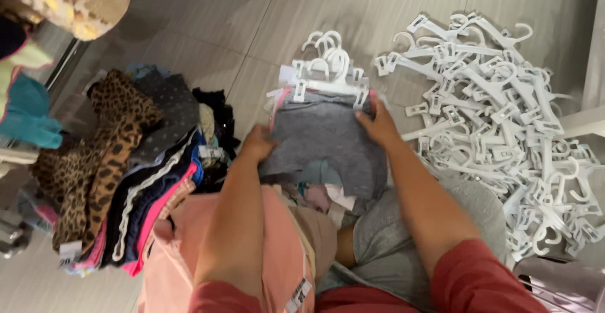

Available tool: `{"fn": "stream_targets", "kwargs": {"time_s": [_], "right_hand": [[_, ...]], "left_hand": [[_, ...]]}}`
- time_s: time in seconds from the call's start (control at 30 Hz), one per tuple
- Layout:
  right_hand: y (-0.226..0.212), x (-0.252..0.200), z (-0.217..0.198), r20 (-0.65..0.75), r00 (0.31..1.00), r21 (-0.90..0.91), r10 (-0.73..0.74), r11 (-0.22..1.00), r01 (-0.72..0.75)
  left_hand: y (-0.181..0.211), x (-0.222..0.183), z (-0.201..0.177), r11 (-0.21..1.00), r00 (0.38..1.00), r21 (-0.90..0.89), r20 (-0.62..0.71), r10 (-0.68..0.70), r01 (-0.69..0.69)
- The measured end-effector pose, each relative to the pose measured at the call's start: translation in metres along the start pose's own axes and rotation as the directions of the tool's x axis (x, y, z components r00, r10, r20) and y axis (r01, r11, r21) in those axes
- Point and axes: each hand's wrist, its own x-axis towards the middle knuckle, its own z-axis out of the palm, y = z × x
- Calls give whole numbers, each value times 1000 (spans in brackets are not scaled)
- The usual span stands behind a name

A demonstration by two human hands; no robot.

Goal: The person picks up individual pairs of shorts and skirts from a pile on the floor, clips them onto plastic hangers, and stacks the hung items together.

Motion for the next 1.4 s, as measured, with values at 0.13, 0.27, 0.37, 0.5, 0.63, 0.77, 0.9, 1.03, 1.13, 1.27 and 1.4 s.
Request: {"fn": "stream_targets", "kwargs": {"time_s": [0.13,0.27,0.37,0.5,0.63,0.77,0.9,1.03,1.13,1.27,1.4], "right_hand": [[24,14,20,-125,991,-37,-53,998,49],[19,21,42,-275,875,-497,-399,838,226],[11,8,74,78,891,-642,-447,662,388],[-17,10,86,312,941,-647,-130,696,311],[-44,15,75,361,932,-686,0,678,266],[-45,-12,78,295,946,-687,-136,658,309],[2,-53,94,357,892,-574,-277,689,443],[14,-22,63,223,842,-401,-492,741,539],[32,-7,13,0,993,-455,-122,884,109],[61,-5,-34,181,957,-717,227,696,-29],[88,-6,-39,99,959,-794,267,602,-86]], "left_hand": [[-12,17,-4,985,995,164,71,-66,54],[-16,12,-15,958,982,276,144,-126,83],[-12,5,-15,918,964,389,202,-172,83],[-10,4,-15,872,953,481,214,-213,87],[1,-16,-19,903,983,428,154,-104,29],[17,-31,-25,880,995,475,90,-52,3],[36,-61,-25,868,969,430,121,218,-249],[69,-172,-47,840,917,387,273,291,-382],[53,-246,-49,851,871,315,404,279,-419],[-20,-289,-11,807,852,438,503,147,-397],[-72,-327,23,755,863,418,245,441,-505]]}}
